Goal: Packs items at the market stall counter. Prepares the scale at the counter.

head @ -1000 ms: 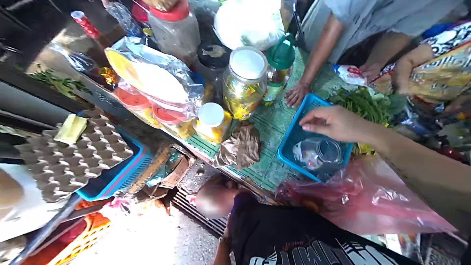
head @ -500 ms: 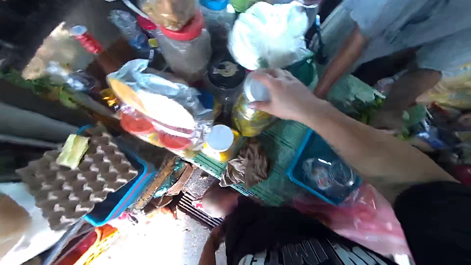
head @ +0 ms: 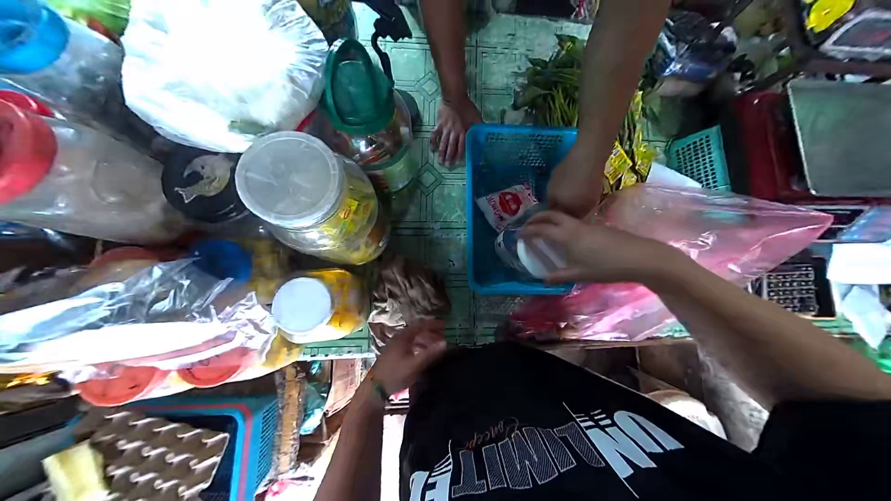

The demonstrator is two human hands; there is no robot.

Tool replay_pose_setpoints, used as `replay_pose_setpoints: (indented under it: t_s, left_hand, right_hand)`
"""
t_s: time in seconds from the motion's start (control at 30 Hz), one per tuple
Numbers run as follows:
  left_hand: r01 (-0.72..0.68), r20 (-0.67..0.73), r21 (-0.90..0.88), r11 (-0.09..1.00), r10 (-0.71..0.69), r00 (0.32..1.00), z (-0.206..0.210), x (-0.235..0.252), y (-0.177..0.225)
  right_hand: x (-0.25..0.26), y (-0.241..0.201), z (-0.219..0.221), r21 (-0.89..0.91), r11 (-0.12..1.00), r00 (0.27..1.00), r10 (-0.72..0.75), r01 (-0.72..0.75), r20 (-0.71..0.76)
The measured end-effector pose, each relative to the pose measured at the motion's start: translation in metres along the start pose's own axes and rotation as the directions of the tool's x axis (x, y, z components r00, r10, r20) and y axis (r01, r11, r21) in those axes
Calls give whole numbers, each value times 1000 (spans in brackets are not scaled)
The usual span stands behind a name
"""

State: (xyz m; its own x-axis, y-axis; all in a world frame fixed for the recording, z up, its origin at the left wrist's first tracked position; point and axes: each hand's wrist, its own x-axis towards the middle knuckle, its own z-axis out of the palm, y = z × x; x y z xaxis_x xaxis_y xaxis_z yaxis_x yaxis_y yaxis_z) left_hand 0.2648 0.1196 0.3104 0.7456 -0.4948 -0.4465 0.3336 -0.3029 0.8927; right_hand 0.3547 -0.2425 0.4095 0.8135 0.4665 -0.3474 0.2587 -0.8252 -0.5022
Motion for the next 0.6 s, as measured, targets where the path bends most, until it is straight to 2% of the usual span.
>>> replay_pose_setpoints:
  t_s: [0.07, 0.13, 0.23, 0.33, 0.4, 0.47, 0.53, 0.6]
  left_hand:
    - [-96, 1, 166, 981, 98, 995, 16, 39, 41]
    - [-124, -6, 302, 945, 132, 991, 35, 67, 68]
    - [-169, 2, 369, 914, 181, 983, 65, 81, 85]
    - [-202, 49, 292, 935, 196, 979, 92, 75, 77]
    - [-179, 29, 180, 967, 177, 984, 104, 61, 69]
    - [-143, -30, -41, 989, 142, 989, 113, 47, 65]
    - [-70, -50, -211, 975, 60, 997, 123, 35, 68]
    - [-19, -78, -224, 974, 2, 997, 133, 28, 68]
  right_hand:
    - [-5, -7, 8, -50, 995, 996, -83, 82, -22]
    - [-19, -8, 1, -32, 992, 989, -124, 122, -78]
    - [-56, 3, -14, 68, 996, 989, -43, 54, -143]
    - [-92, 31, -1, 175, 977, 967, 155, -120, -203]
    - [-104, 39, 20, 184, 961, 944, 244, -206, -224]
    - [-108, 28, 40, 128, 980, 957, 177, -151, -230]
    - [-101, 3, 65, 40, 999, 978, -2, 11, -208]
    - [-90, -19, 94, 3, 984, 969, -177, 180, -170]
